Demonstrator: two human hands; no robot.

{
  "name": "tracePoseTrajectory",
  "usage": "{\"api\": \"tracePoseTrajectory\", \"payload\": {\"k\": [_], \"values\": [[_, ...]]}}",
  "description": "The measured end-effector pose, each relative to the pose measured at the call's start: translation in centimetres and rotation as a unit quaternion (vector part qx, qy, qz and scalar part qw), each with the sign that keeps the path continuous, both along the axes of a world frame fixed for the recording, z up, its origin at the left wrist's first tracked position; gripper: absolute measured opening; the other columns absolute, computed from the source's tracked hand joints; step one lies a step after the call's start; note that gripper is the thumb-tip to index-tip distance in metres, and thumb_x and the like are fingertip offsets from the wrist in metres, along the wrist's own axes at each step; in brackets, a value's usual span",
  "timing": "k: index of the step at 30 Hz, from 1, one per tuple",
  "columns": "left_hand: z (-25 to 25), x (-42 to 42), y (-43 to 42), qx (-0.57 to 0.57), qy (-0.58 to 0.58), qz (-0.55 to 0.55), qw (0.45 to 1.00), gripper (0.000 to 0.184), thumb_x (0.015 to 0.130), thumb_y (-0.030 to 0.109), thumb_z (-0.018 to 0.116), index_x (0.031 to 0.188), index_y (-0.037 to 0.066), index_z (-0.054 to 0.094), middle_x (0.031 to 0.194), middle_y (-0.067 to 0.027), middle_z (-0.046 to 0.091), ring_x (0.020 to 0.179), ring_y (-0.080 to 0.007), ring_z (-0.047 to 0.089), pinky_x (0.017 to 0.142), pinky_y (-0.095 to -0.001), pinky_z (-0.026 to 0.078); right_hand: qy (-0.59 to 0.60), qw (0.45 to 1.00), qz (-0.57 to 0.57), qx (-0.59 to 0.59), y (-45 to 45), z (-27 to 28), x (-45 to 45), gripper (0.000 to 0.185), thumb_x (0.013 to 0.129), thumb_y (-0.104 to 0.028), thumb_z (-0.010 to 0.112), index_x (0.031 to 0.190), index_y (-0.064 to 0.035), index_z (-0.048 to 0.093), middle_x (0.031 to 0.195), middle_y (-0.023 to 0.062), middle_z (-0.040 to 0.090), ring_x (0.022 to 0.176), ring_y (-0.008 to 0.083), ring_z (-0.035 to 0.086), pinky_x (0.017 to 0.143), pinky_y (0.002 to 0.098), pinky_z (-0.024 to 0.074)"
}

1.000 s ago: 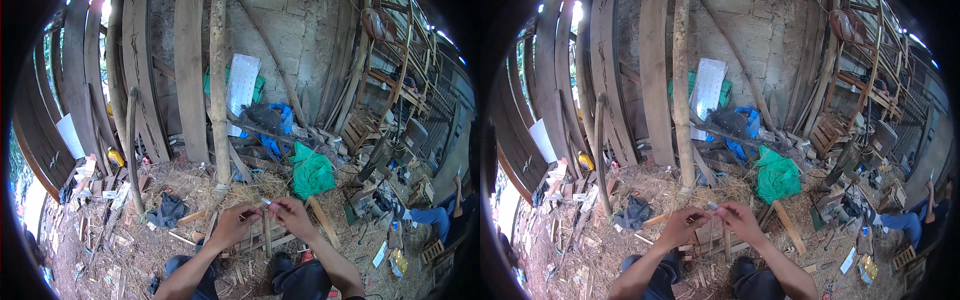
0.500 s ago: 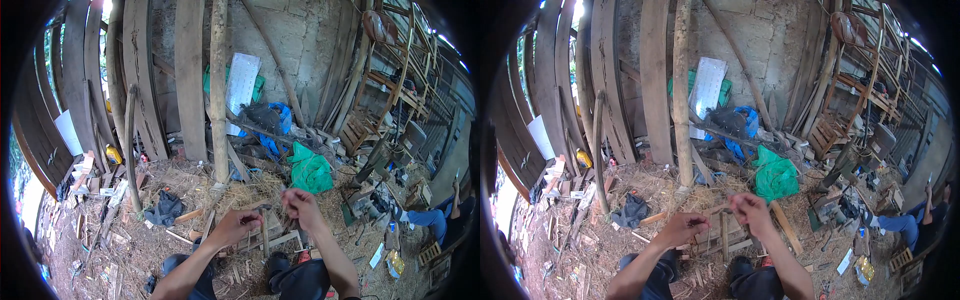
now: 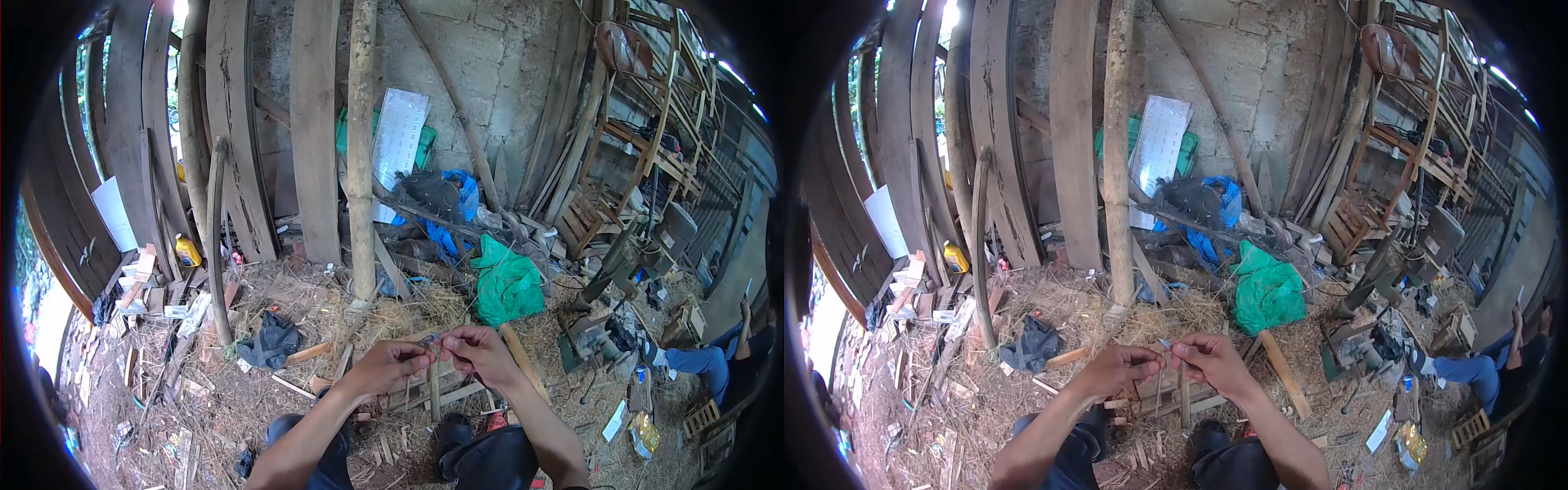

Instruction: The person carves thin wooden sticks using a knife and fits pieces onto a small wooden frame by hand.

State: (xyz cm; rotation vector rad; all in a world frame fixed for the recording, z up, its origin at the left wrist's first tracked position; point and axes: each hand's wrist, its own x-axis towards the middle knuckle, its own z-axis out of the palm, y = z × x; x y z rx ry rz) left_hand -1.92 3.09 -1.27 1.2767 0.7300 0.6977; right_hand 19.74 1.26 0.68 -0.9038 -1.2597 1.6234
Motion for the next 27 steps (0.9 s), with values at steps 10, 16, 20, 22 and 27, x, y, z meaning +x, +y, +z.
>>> {"api": "tracePoseTrajectory", "payload": {"k": [10,16,20,22,27], "values": [[0.5,-0.4,-0.7,0.114,0.106,-0.007,0.988,0.021,0.088,0.016,0.066,0.101,0.000,0.067,0.087,-0.0027,0.066,0.075,-0.0072,0.056,0.070,-0.0236,0.045,-0.012,0.980,-0.197,0.015,1.3,-0.7,1.5,0.014,0.093,-0.012,0.055,0.097,-0.0001,0.062,0.074,-0.0001,0.057,0.050,0.0025,0.036,0.043,0.0178,0.0258],[0.4,-0.2,-0.9,0.166,0.183,0.027,0.969,0.018,0.088,0.014,0.064,0.102,0.003,0.067,0.088,-0.0021,0.068,0.077,-0.0069,0.057,0.072,-0.0238,0.045,0.013,0.979,-0.202,0.008,0.6,-0.4,1.7,0.018,0.095,-0.015,0.054,0.099,0.0006,0.062,0.073,-0.0027,0.053,0.049,0.0032,0.036,0.043,0.0196,0.0259],[0.1,-0.1,-0.6,0.172,0.128,0.009,0.977,0.019,0.088,0.014,0.064,0.102,0.002,0.067,0.086,-0.0012,0.066,0.076,-0.0066,0.056,0.071,-0.0236,0.045,0.013,0.999,-0.047,-0.021,0.0,-0.4,-0.2,0.021,0.095,-0.017,0.055,0.100,0.0020,0.063,0.072,-0.0015,0.055,0.051,0.0035,0.037,0.045,0.0192,0.0272],[0.1,0.0,-0.3,0.131,0.104,0.000,0.986,0.019,0.088,0.014,0.064,0.102,0.002,0.067,0.086,-0.0011,0.066,0.076,-0.0067,0.055,0.071,-0.0236,0.045,0.003,0.997,-0.067,-0.022,0.6,-0.4,0.6,0.020,0.095,-0.015,0.055,0.098,0.0024,0.063,0.075,-0.0001,0.058,0.051,0.0035,0.038,0.045,0.0195,0.0273],[0.5,-0.1,-0.3,0.062,0.056,-0.010,0.996,0.019,0.088,0.014,0.065,0.101,0.000,0.067,0.087,-0.0013,0.066,0.076,-0.0069,0.055,0.071,-0.0236,0.045,-0.023,0.995,-0.097,-0.015,0.9,0.1,1.0,0.020,0.094,-0.015,0.056,0.096,0.0035,0.063,0.081,0.0012,0.061,0.051,0.0031,0.039,0.044,0.0184,0.0272]]}}
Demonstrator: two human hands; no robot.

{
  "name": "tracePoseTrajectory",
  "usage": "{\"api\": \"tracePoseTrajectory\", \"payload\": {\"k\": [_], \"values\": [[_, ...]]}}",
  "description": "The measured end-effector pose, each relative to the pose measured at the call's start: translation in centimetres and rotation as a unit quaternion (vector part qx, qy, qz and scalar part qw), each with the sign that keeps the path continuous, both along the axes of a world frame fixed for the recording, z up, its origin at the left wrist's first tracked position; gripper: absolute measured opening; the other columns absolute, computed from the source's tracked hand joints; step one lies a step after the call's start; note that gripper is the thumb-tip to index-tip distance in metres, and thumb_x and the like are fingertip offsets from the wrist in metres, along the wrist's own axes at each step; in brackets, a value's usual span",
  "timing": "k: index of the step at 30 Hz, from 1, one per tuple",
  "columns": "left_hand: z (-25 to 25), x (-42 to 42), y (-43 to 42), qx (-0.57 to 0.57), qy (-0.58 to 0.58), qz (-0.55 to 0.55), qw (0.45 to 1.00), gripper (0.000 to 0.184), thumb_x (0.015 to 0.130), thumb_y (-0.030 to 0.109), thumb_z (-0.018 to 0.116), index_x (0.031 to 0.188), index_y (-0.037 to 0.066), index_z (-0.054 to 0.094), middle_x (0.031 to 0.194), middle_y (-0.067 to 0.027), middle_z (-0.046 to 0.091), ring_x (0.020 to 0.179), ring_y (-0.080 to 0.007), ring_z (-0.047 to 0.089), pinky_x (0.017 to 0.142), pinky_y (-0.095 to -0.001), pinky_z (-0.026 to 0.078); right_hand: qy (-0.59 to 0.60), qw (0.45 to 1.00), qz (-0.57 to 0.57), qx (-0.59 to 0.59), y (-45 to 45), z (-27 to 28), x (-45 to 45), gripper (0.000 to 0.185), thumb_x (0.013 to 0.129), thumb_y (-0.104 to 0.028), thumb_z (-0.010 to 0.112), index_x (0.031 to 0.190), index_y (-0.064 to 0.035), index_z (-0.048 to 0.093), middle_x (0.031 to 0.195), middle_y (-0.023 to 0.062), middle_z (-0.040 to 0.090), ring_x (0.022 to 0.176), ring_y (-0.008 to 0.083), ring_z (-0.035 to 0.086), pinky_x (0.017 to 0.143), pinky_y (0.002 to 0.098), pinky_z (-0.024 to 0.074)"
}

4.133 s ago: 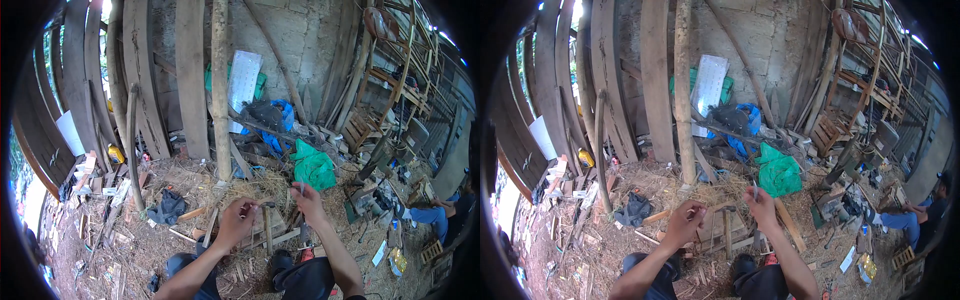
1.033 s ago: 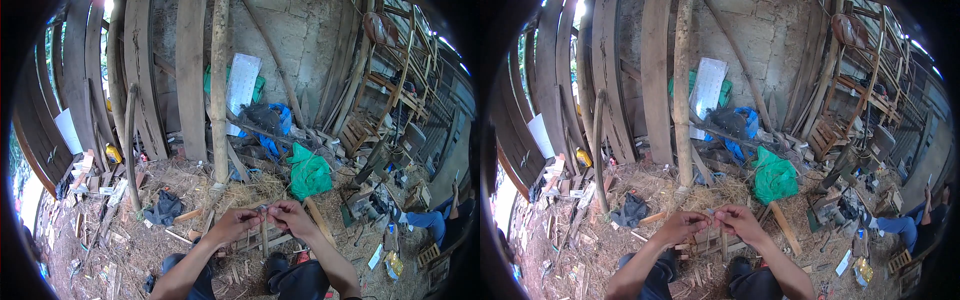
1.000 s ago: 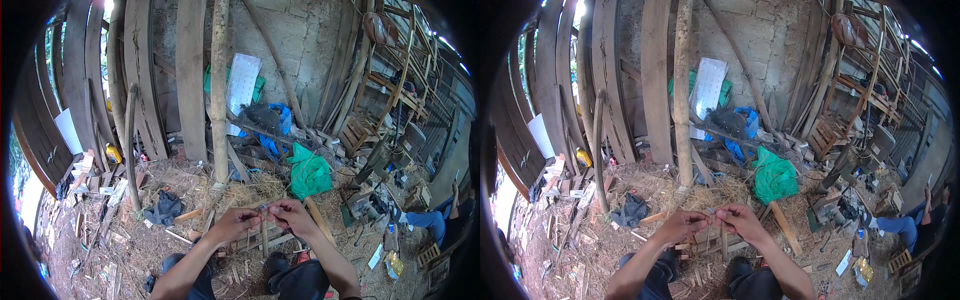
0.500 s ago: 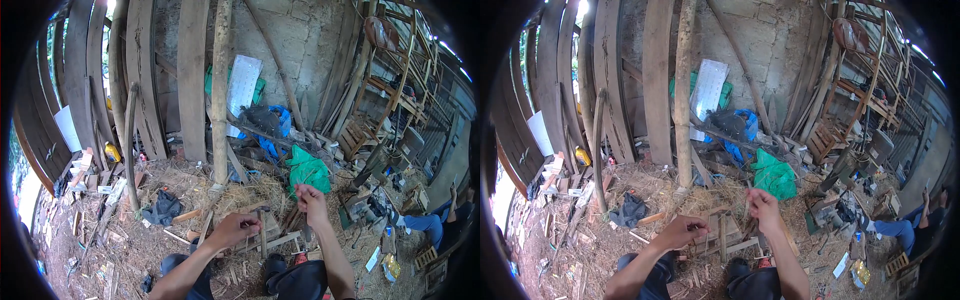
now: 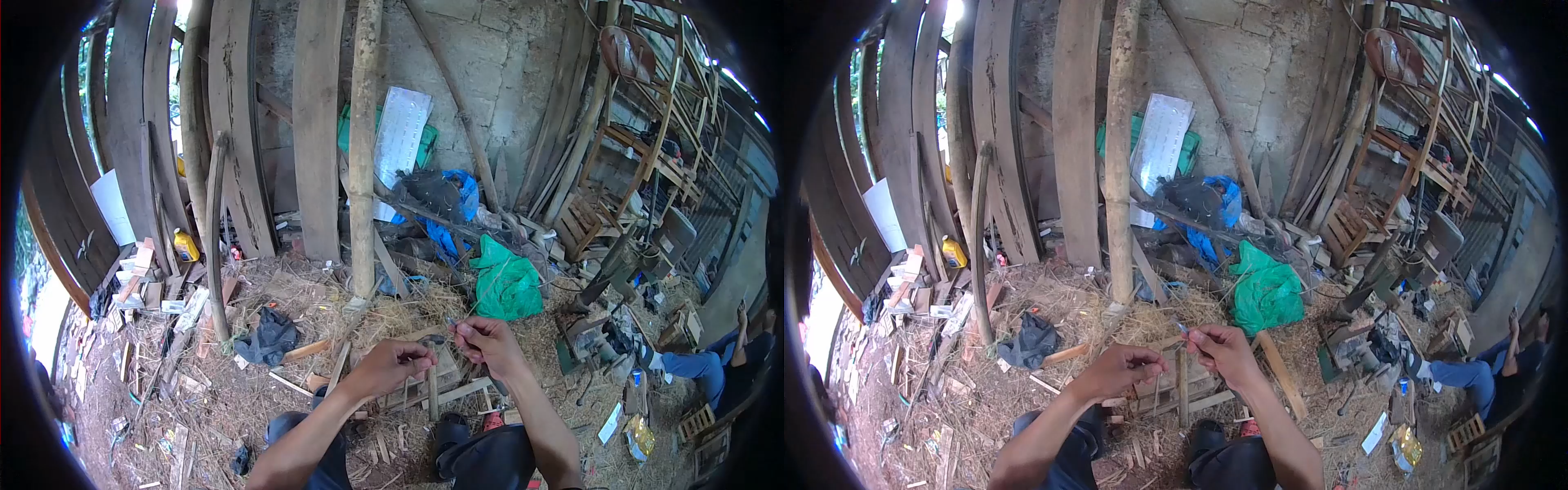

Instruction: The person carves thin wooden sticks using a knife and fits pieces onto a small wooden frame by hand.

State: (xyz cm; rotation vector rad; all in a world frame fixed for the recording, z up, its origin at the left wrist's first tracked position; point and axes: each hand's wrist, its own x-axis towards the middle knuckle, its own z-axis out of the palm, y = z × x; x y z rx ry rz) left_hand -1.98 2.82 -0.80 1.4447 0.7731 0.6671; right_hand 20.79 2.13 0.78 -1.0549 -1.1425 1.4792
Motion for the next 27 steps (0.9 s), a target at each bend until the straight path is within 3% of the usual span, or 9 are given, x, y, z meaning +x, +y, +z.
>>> {"api": "tracePoseTrajectory", "payload": {"k": [2,5,7,9,13,24,27], "values": [[-0.2,-0.4,-0.1,0.060,0.035,-0.021,0.997,0.020,0.087,0.014,0.066,0.101,0.000,0.067,0.087,-0.0016,0.066,0.075,-0.0074,0.055,0.070,-0.0241,0.045,0.019,0.996,-0.089,0.012,0.2,0.0,0.3,0.021,0.093,-0.017,0.057,0.096,0.0032,0.062,0.078,0.0002,0.059,0.050,0.0027,0.038,0.043,0.0181,0.0271],[0.2,-0.6,-0.9,0.029,0.082,-0.006,0.996,0.021,0.086,0.014,0.066,0.102,0.000,0.067,0.086,-0.0021,0.067,0.073,-0.0079,0.056,0.069,-0.0245,0.046,0.099,0.979,-0.174,0.045,1.9,-0.8,4.7,0.021,0.093,-0.018,0.058,0.099,0.0025,0.061,0.074,-0.0012,0.056,0.050,0.0024,0.037,0.042,0.0179,0.0268],[0.0,-0.7,-0.7,0.071,0.108,0.007,0.992,0.021,0.086,0.013,0.066,0.103,0.000,0.067,0.085,-0.0024,0.067,0.073,-0.0077,0.056,0.068,-0.0244,0.046,0.078,0.983,-0.162,0.046,1.3,-0.5,4.1,0.022,0.093,-0.018,0.058,0.102,0.0023,0.060,0.072,-0.0024,0.053,0.050,0.0022,0.036,0.043,0.0179,0.0263],[-0.3,-0.6,-0.6,0.111,0.137,0.021,0.984,0.021,0.086,0.012,0.066,0.103,0.000,0.067,0.084,-0.0028,0.067,0.072,-0.0076,0.057,0.067,-0.0242,0.046,0.031,0.997,-0.069,0.007,0.2,-0.5,2.0,0.017,0.095,-0.012,0.051,0.102,0.0019,0.058,0.071,-0.0019,0.051,0.048,0.0036,0.035,0.043,0.0199,0.0247],[-0.5,0.1,-0.6,0.126,0.123,0.041,0.984,0.019,0.086,0.012,0.065,0.101,0.001,0.067,0.084,-0.0029,0.068,0.073,-0.0069,0.057,0.069,-0.0242,0.047,0.040,0.999,0.002,-0.015,-0.4,-0.6,-0.2,0.023,0.095,-0.017,0.055,0.103,0.0038,0.059,0.071,-0.0012,0.053,0.048,0.0037,0.035,0.043,0.0204,0.0233],[0.1,0.6,-0.5,0.102,0.097,0.035,0.989,0.019,0.087,0.013,0.065,0.101,0.001,0.068,0.087,-0.0045,0.068,0.076,-0.0081,0.060,0.072,-0.0251,0.048,0.020,0.999,-0.036,-0.019,0.9,-0.6,0.8,0.023,0.094,-0.017,0.057,0.098,0.0056,0.061,0.069,-0.0009,0.056,0.048,0.0033,0.038,0.044,0.0194,0.0267],[0.4,0.6,-0.7,0.164,0.116,0.050,0.978,0.020,0.087,0.014,0.065,0.101,0.001,0.068,0.086,-0.0063,0.068,0.075,-0.0091,0.060,0.071,-0.0261,0.049,0.021,0.999,-0.045,-0.022,1.0,-0.7,0.4,0.023,0.094,-0.017,0.056,0.098,0.0050,0.061,0.069,-0.0011,0.056,0.050,0.0030,0.038,0.044,0.0192,0.0272]]}}
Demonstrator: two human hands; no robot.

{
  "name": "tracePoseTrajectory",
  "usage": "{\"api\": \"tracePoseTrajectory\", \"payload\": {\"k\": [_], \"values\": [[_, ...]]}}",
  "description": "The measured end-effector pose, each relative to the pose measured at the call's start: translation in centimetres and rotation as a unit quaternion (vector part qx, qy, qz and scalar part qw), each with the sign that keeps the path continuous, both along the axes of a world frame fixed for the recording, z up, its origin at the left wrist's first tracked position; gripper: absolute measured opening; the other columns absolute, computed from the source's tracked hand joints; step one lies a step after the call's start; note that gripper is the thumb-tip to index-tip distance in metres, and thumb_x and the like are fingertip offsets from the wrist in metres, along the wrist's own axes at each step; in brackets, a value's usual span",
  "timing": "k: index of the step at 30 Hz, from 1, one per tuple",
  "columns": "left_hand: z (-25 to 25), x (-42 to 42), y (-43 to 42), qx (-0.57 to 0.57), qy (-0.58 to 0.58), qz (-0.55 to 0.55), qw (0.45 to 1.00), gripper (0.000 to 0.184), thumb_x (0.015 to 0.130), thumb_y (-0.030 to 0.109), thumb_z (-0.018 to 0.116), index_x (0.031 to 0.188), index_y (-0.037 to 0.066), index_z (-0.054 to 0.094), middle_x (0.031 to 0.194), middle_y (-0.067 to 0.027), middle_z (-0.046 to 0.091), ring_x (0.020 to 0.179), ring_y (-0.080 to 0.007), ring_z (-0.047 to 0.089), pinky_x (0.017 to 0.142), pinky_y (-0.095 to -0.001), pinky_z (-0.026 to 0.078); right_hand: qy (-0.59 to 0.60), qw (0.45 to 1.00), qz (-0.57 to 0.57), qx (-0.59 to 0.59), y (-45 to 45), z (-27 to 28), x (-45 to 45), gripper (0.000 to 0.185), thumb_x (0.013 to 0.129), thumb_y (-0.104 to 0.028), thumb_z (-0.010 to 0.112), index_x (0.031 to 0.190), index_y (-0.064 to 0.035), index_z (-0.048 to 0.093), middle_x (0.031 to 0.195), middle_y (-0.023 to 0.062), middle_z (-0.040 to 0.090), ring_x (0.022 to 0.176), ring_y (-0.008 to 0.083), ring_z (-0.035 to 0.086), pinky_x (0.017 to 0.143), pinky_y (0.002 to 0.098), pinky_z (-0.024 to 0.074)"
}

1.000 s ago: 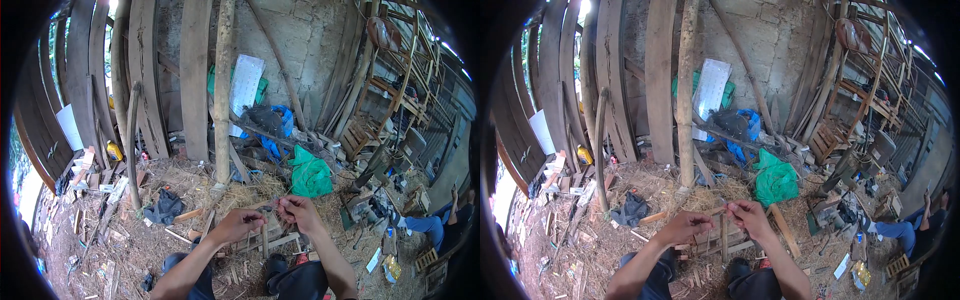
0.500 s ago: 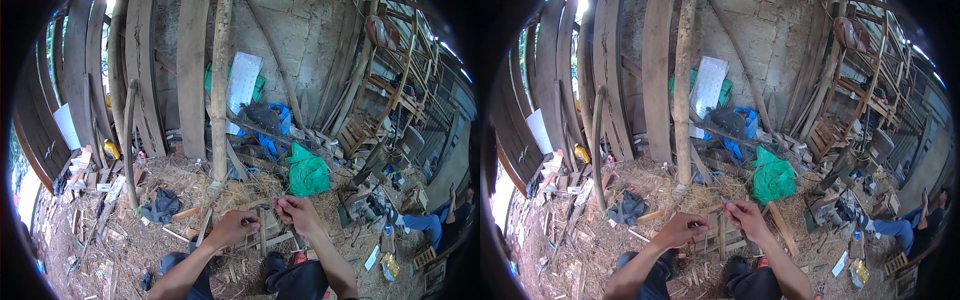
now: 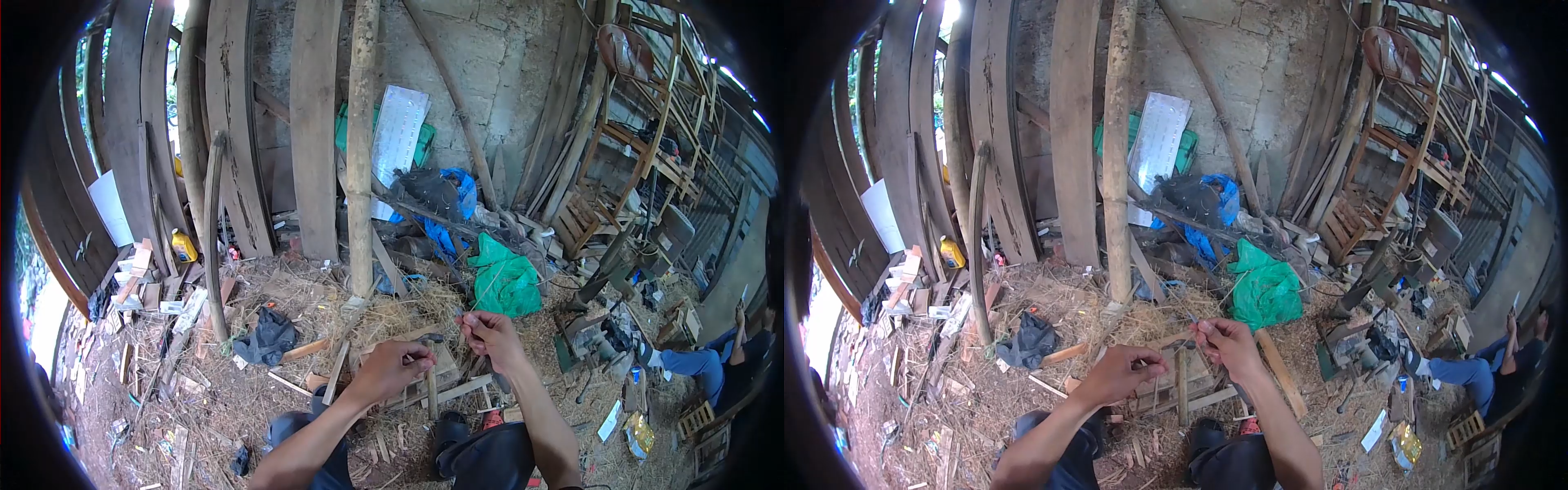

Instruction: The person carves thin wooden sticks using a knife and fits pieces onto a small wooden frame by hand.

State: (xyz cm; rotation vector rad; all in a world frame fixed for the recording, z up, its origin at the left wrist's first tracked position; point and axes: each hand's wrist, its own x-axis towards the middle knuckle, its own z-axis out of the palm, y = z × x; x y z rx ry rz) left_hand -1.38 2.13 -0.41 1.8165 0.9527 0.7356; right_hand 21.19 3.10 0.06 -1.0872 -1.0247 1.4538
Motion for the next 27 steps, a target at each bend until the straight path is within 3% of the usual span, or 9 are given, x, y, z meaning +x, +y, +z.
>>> {"api": "tracePoseTrajectory", "payload": {"k": [4,6,9,13,15,17,22,24,27], "values": [[-0.3,0.3,-0.2,-0.016,0.028,0.017,0.999,0.019,0.086,0.012,0.065,0.101,0.001,0.067,0.086,-0.0077,0.069,0.076,-0.0102,0.061,0.072,-0.0268,0.049,-0.075,0.993,0.084,0.024,-1.5,-0.6,-1.7,0.020,0.095,-0.016,0.056,0.099,0.0030,0.062,0.072,-0.0015,0.057,0.052,0.0029,0.039,0.045,0.0196,0.0283],[-0.6,0.0,0.1,-0.001,0.038,0.029,0.999,0.018,0.086,0.011,0.065,0.101,0.001,0.067,0.086,-0.0075,0.069,0.076,-0.0108,0.061,0.073,-0.0268,0.049,-0.031,0.991,0.132,0.015,-0.8,-1.4,-1.6,0.019,0.094,-0.016,0.056,0.099,0.0013,0.062,0.073,-0.0020,0.057,0.052,0.0028,0.039,0.045,0.0197,0.0284],[-1.3,-0.4,-0.2,-0.019,0.000,0.011,1.000,0.018,0.085,0.011,0.065,0.100,0.002,0.067,0.086,-0.0078,0.069,0.077,-0.0118,0.062,0.074,-0.0273,0.049,0.046,0.998,-0.044,0.012,0.4,-0.9,0.9,0.018,0.094,-0.016,0.056,0.097,-0.0005,0.063,0.072,-0.0031,0.057,0.051,0.0029,0.039,0.044,0.0191,0.0273],[-1.5,-0.2,-0.2,-0.006,0.009,0.014,1.000,0.019,0.084,0.017,0.066,0.099,0.006,0.069,0.085,-0.0127,0.069,0.076,-0.0192,0.065,0.074,-0.0306,0.049,-0.016,0.995,0.097,-0.005,-1.1,-1.3,-0.9,0.017,0.093,-0.016,0.057,0.096,-0.0004,0.063,0.073,-0.0025,0.058,0.050,0.0032,0.038,0.042,0.0196,0.0255],[-1.0,-0.4,-0.2,-0.007,0.034,0.006,0.999,0.019,0.084,0.017,0.066,0.099,0.007,0.069,0.085,-0.0124,0.069,0.077,-0.0197,0.066,0.074,-0.0309,0.049,-0.009,0.999,0.041,-0.009,-0.7,-1.0,-0.7,0.017,0.092,-0.015,0.057,0.096,0.0002,0.063,0.073,-0.0023,0.058,0.050,0.0033,0.038,0.042,0.0196,0.0253],[0.0,-0.5,-0.5,-0.014,0.058,0.014,0.998,0.018,0.085,0.015,0.066,0.098,0.003,0.068,0.085,-0.0080,0.068,0.077,-0.0124,0.061,0.075,-0.0293,0.049,0.038,0.998,-0.041,0.014,0.4,-0.8,1.2,0.016,0.090,-0.012,0.059,0.098,0.0005,0.064,0.076,-0.0008,0.059,0.050,0.0034,0.039,0.043,0.0194,0.0252],[-0.8,-0.5,-0.2,-0.007,0.045,-0.003,0.999,0.018,0.085,0.016,0.067,0.098,0.004,0.068,0.085,-0.0075,0.069,0.076,-0.0125,0.060,0.074,-0.0290,0.049,0.033,0.996,0.065,-0.046,-0.8,-0.8,0.2,0.015,0.089,-0.010,0.058,0.098,0.0010,0.063,0.076,-0.0003,0.059,0.050,0.0032,0.038,0.044,0.0191,0.0260],[-1.0,-0.7,-0.4,-0.014,0.041,-0.005,0.999,0.018,0.085,0.017,0.067,0.098,0.004,0.069,0.085,-0.0073,0.069,0.075,-0.0125,0.060,0.074,-0.0290,0.048,0.043,0.998,-0.046,-0.015,0.2,-1.8,1.6,0.015,0.089,-0.007,0.056,0.100,0.0015,0.062,0.076,-0.0006,0.058,0.050,0.0034,0.038,0.044,0.0196,0.0268],[-0.7,-0.7,-0.3,-0.029,0.041,-0.001,0.999,0.019,0.085,0.018,0.067,0.098,0.004,0.069,0.085,-0.0073,0.069,0.074,-0.0125,0.060,0.072,-0.0287,0.048,0.077,0.996,-0.043,-0.013,1.1,-2.0,3.6,0.018,0.088,-0.004,0.052,0.103,0.0004,0.061,0.077,-0.0007,0.058,0.050,0.0036,0.039,0.043,0.0197,0.0268]]}}
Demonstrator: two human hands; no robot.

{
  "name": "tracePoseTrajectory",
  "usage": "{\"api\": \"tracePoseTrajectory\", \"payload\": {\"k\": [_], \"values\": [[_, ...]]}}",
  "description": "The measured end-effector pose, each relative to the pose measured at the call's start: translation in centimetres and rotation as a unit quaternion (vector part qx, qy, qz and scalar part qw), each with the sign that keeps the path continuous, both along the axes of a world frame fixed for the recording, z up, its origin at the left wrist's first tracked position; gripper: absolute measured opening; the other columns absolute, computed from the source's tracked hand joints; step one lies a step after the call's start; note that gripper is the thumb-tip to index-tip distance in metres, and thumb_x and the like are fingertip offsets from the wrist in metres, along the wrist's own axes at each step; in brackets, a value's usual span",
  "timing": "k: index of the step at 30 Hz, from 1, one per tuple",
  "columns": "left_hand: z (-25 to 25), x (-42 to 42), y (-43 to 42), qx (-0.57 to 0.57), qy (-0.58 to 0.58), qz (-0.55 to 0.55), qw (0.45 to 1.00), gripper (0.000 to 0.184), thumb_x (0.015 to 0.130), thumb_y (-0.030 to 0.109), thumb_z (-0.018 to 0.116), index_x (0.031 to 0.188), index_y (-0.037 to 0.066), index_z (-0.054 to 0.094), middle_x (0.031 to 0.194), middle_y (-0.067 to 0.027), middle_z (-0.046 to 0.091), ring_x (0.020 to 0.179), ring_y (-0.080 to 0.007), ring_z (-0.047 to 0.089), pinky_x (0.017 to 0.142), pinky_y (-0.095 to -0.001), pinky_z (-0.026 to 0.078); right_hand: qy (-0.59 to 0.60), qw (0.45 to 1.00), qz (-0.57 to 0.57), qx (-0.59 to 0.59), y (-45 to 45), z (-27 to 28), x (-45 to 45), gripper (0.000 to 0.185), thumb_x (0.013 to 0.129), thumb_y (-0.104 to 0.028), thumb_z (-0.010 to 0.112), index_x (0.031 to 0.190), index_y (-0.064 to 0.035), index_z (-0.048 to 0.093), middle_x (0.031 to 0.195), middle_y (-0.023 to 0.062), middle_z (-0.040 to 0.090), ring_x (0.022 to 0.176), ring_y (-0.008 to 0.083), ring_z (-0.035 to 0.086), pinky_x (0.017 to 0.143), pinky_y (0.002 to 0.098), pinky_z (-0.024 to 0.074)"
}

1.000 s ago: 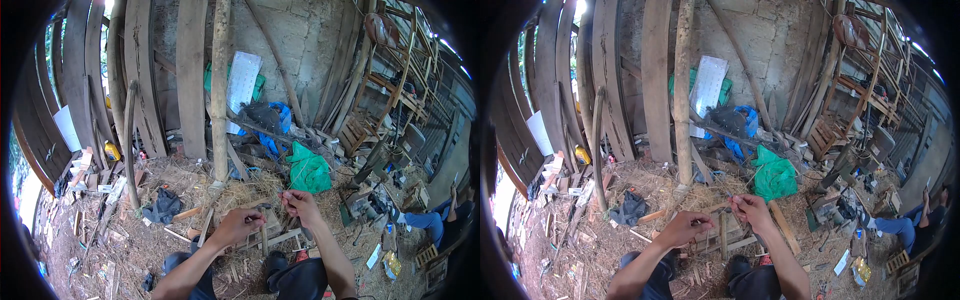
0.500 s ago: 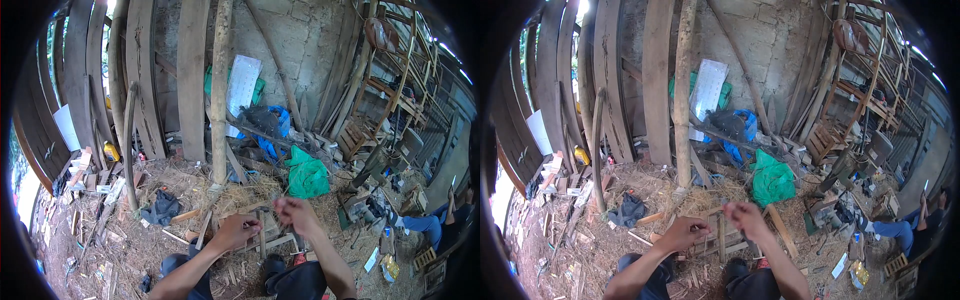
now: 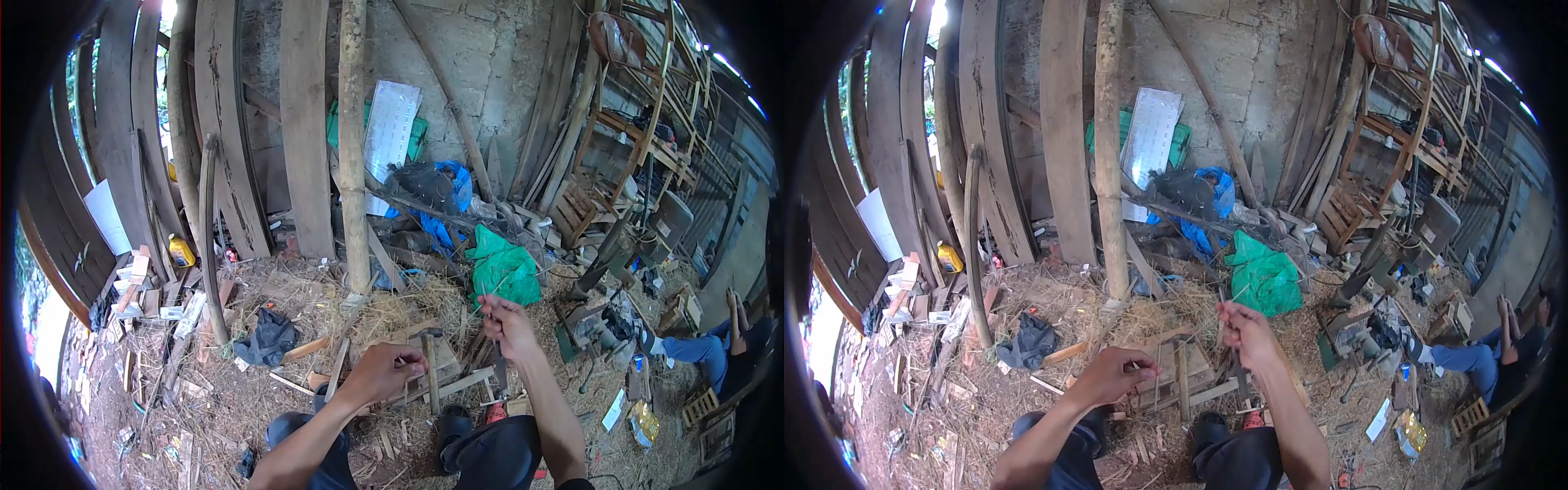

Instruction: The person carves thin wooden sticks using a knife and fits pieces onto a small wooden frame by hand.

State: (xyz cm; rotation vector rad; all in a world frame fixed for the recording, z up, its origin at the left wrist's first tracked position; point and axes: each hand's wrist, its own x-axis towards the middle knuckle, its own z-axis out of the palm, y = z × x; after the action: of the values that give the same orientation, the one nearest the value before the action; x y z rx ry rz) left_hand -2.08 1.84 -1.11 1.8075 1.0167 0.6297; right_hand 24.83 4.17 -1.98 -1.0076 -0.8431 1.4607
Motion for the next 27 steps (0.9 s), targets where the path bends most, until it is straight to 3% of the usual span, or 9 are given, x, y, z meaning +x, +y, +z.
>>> {"api": "tracePoseTrajectory", "payload": {"k": [5,9,13,15,16,19,20,24,27], "values": [[0.4,-0.1,0.0,0.016,0.013,-0.010,1.000,0.019,0.085,0.018,0.067,0.098,0.005,0.069,0.083,-0.0065,0.069,0.072,-0.0116,0.058,0.069,-0.0277,0.047,-0.074,0.995,0.064,-0.032,-1.9,2.0,-3.1,0.014,0.087,0.000,0.050,0.094,0.0004,0.061,0.086,0.0022,0.061,0.049,0.0046,0.038,0.043,0.0194,0.0258],[0.2,-0.6,0.0,0.023,-0.001,-0.016,1.000,0.019,0.085,0.019,0.067,0.099,0.006,0.069,0.082,-0.0063,0.068,0.071,-0.0117,0.057,0.070,-0.0281,0.047,0.051,0.995,-0.082,0.011,1.0,0.0,2.9,0.011,0.090,-0.007,0.056,0.098,-0.0009,0.061,0.080,0.0000,0.057,0.049,0.0036,0.036,0.040,0.0190,0.0259],[0.9,-1.0,-0.1,0.009,0.031,-0.043,0.999,0.019,0.085,0.019,0.067,0.100,0.005,0.068,0.081,-0.0056,0.068,0.072,-0.0108,0.057,0.069,-0.0281,0.047,0.020,0.994,-0.110,-0.002,0.9,-0.1,3.4,0.013,0.090,-0.005,0.053,0.102,-0.0016,0.059,0.076,-0.0019,0.053,0.049,0.0030,0.035,0.039,0.0184,0.0256],[1.0,-1.2,-0.1,0.010,0.050,-0.051,0.997,0.019,0.086,0.018,0.066,0.100,0.005,0.068,0.081,-0.0051,0.068,0.073,-0.0104,0.057,0.070,-0.0280,0.047,0.044,0.976,-0.209,0.050,1.6,-1.3,5.6,0.013,0.091,-0.008,0.054,0.103,-0.0030,0.059,0.074,-0.0037,0.051,0.049,0.0031,0.034,0.039,0.0183,0.0259],[1.0,-1.4,-0.1,-0.011,0.015,-0.045,0.999,0.019,0.086,0.017,0.066,0.100,0.004,0.068,0.081,-0.0050,0.068,0.073,-0.0102,0.058,0.068,-0.0273,0.047,0.125,0.961,-0.239,0.059,1.6,-1.3,6.4,0.013,0.091,-0.010,0.056,0.102,-0.0040,0.059,0.074,-0.0038,0.051,0.049,0.0035,0.034,0.039,0.0184,0.0262],[0.4,-1.2,0.6,-0.013,-0.032,0.007,0.999,0.019,0.086,0.015,0.065,0.099,0.001,0.067,0.081,-0.0050,0.067,0.071,-0.0098,0.058,0.066,-0.0258,0.047,0.117,0.964,-0.235,0.040,1.2,-1.4,5.2,0.012,0.090,-0.010,0.056,0.100,-0.0050,0.060,0.074,-0.0033,0.050,0.049,0.0035,0.035,0.039,0.0188,0.0272],[0.3,-1.0,0.8,0.003,-0.043,0.050,0.998,0.018,0.087,0.014,0.065,0.098,-0.001,0.067,0.081,-0.0051,0.067,0.070,-0.0097,0.059,0.065,-0.0249,0.047,0.024,0.983,-0.178,0.039,0.5,-1.0,3.8,0.017,0.091,-0.011,0.055,0.106,-0.0036,0.060,0.074,-0.0031,0.051,0.049,0.0035,0.036,0.040,0.0187,0.0279],[0.4,0.1,0.9,-0.015,-0.095,0.076,0.992,0.017,0.087,0.011,0.064,0.096,-0.003,0.066,0.078,-0.0047,0.066,0.068,-0.0093,0.059,0.062,-0.0238,0.046,-0.079,0.992,0.071,0.066,-3.1,2.9,-4.8,0.025,0.094,-0.009,0.051,0.117,-0.0015,0.058,0.076,0.0002,0.057,0.053,0.0031,0.038,0.044,0.0191,0.0275],[0.0,0.8,0.9,0.024,-0.046,0.069,0.996,0.016,0.085,0.014,0.064,0.098,0.006,0.070,0.080,-0.0083,0.069,0.069,-0.0129,0.063,0.067,-0.0276,0.048,-0.135,0.977,0.130,0.106,-3.1,2.1,-6.8,0.021,0.096,-0.012,0.051,0.111,-0.0002,0.059,0.077,0.0001,0.057,0.053,0.0032,0.036,0.045,0.0188,0.0272]]}}
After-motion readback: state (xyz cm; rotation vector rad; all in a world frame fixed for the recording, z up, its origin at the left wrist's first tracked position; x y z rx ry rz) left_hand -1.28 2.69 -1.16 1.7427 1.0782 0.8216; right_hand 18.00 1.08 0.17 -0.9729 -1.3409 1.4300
